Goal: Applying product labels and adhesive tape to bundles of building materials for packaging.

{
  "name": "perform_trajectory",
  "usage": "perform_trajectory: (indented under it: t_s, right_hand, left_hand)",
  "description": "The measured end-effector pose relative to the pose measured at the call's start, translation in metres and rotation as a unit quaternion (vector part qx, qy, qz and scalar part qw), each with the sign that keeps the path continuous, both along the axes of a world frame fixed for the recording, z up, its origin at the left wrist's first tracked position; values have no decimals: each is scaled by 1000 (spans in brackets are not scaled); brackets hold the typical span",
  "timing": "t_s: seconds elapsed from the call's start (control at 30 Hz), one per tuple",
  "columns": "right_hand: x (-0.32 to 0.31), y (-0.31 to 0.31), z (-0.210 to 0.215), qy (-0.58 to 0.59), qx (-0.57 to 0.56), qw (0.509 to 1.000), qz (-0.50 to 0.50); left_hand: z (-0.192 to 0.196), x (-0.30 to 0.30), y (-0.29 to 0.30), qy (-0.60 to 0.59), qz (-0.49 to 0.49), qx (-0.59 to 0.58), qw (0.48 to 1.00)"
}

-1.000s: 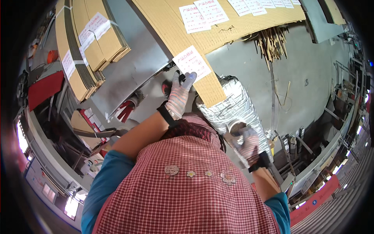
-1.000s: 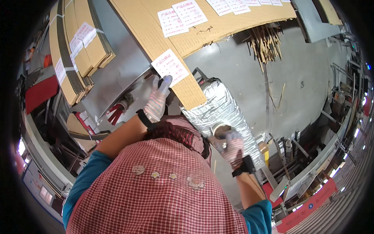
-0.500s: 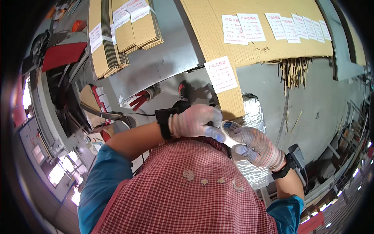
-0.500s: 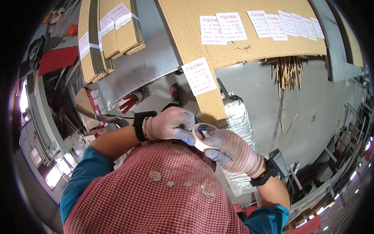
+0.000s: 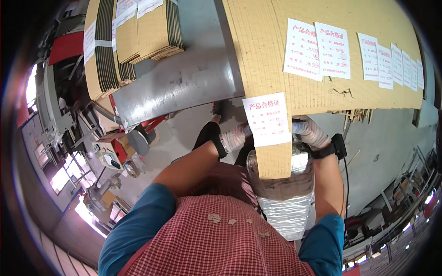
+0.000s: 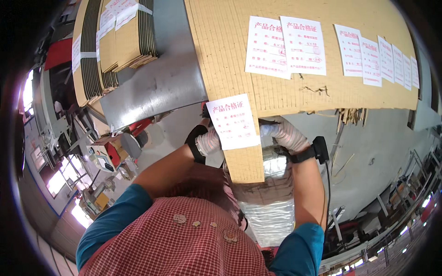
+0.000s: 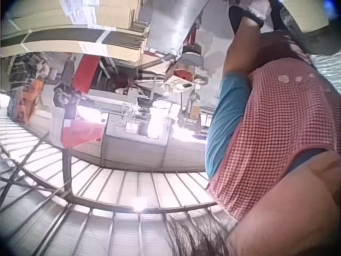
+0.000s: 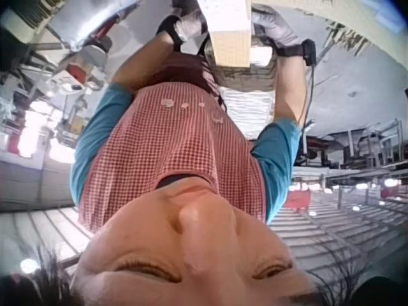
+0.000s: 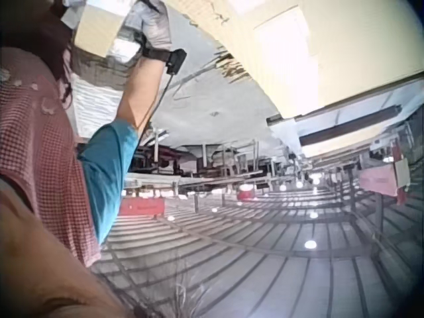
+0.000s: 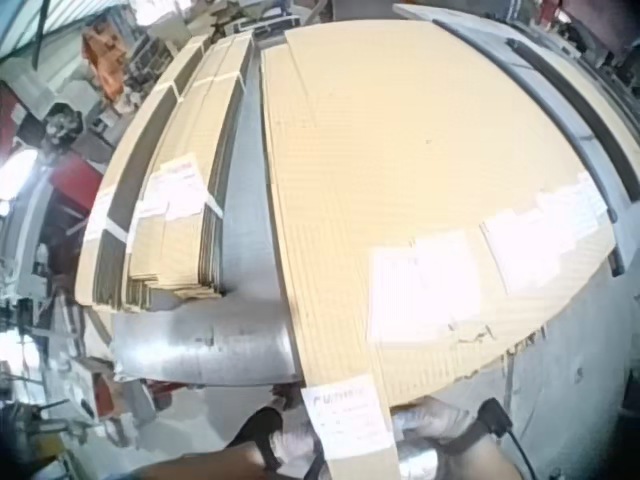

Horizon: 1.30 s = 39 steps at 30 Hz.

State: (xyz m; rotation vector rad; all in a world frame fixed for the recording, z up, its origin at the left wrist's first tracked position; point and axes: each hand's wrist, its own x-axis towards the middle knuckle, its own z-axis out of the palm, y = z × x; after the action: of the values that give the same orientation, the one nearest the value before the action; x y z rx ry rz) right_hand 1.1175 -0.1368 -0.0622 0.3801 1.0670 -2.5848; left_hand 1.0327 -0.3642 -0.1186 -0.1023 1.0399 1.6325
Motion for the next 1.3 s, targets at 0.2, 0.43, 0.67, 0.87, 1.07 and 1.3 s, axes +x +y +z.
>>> perform_trajectory:
  t_s: [0.2,0.43,0.67,0.87,1.07,1.3]
  right_hand:
    - [0,-78,127,-119,589,797,-64]
    - [22,-119,79,-52,734,673,-74]
    - [-22,-93,177,69,723,687,-4]
    - [-29,-35,175,-99,695,699,138]
    - [25,-31,65,-116,696,709,-9]
    - [69,-67,120,-87,609,788,19]
  left_hand:
    - [11,-17,-29,27,-50,-129,990]
    - [106,-55,-52,-131,129,-30,982]
    - [108,-25,-4,134,-87,11,987]
    - [112,-30,-9,535,-256,-140,793]
    - [122,-46,-5,472,-202,-125,849]
    - [138,-56,2,303,-87,-176,933]
